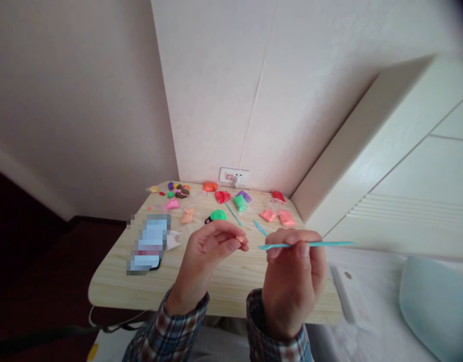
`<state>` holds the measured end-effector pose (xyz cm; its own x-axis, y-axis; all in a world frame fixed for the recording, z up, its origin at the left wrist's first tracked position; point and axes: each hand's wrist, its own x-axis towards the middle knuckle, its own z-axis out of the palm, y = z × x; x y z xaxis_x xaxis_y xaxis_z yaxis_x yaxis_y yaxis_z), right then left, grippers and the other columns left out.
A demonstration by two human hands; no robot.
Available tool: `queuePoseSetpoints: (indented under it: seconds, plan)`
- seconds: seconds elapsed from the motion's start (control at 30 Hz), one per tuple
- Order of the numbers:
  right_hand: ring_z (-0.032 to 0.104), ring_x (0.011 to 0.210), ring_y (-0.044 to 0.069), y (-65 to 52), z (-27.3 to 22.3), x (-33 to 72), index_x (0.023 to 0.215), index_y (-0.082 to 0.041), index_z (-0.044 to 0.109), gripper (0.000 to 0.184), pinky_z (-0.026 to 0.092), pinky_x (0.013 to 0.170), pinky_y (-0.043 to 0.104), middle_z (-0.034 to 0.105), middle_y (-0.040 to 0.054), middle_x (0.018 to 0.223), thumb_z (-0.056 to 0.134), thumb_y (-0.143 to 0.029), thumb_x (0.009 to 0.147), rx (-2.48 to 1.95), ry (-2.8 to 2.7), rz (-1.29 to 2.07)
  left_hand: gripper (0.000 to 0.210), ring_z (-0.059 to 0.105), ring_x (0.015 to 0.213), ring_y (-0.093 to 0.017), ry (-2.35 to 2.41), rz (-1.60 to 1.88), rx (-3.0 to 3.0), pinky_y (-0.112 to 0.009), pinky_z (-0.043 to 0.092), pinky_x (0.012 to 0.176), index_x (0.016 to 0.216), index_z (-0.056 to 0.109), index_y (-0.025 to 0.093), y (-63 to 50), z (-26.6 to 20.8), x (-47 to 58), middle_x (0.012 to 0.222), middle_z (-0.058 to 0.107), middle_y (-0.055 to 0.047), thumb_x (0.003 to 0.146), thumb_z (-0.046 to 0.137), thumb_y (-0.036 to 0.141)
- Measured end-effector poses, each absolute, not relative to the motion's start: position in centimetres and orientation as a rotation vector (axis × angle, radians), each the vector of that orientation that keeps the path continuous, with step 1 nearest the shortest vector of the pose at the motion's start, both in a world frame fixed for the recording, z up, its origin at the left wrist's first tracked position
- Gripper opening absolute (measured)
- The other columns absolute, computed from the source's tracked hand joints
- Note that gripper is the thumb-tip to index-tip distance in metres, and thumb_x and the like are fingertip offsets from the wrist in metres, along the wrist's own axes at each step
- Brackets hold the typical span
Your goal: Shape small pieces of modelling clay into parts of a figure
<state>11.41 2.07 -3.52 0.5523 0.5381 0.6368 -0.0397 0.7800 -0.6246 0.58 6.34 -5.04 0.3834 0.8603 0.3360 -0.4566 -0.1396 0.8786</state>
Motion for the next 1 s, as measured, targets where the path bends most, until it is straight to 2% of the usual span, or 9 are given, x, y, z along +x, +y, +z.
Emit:
queuePoseSetpoints:
  seconds: [0.13,0.3,0.5,0.77,1.0]
  plan:
    - [0.047,0.057,0.017,3.8,-2.3,10.7,0.091,-0.014,0.059,0.026,0.041,0.056,0.023,0.052,-0.0027,0.074,0.065,-0.030,0.111,-0.514,-0.945,0.397,0.016,0.065,0.082,-0.018,0.306,1.291,1.290,-0.034,0.058,0.076,0.099,0.063,0.012,7.8,-3.4,1.5,0.092,0.065,-0.004,0.095,0.067,0.027]
    - [0.048,0.062,0.016,6.8,-0.7,11.8,0.093,-0.013,0.062,0.024,0.041,0.055,0.022,0.053,0.0004,0.084,0.068,-0.030,0.109,-0.413,-0.905,0.416,0.012,0.064,0.078,-0.016,0.202,1.352,1.340,-0.031,0.058,0.072,0.096,0.063,0.012,10.5,-0.7,2.0,0.090,0.064,-0.003,0.094,0.068,0.023]
    - [0.051,0.061,0.017,8.9,1.6,12.6,0.099,-0.012,0.064,0.017,0.044,0.055,0.022,0.057,-0.0001,0.075,0.062,-0.025,0.111,-0.273,-1.085,0.480,0.012,0.065,0.075,-0.015,0.116,1.330,1.417,-0.029,0.058,0.070,0.092,0.064,0.012,12.3,0.9,1.8,0.084,0.064,-0.001,0.092,0.070,0.022]
    - [0.045,0.057,0.012,10.3,3.0,12.9,0.087,-0.015,0.067,0.014,0.042,0.054,0.020,0.055,0.0021,0.084,0.058,-0.016,0.098,-0.294,-0.983,0.446,0.010,0.065,0.071,-0.013,0.165,1.366,1.385,-0.025,0.056,0.066,0.086,0.066,0.012,13.3,1.7,0.5,0.078,0.066,0.001,0.090,0.073,0.018]
    - [0.043,0.057,0.015,9.3,3.7,12.5,0.087,-0.017,0.067,0.020,0.039,0.051,0.023,0.050,-0.0012,0.071,0.056,-0.016,0.103,-0.348,-0.990,0.431,0.009,0.066,0.070,-0.012,0.128,1.353,1.318,-0.022,0.056,0.065,0.085,0.068,0.012,13.4,3.1,0.9,0.076,0.068,0.001,0.088,0.075,0.016]
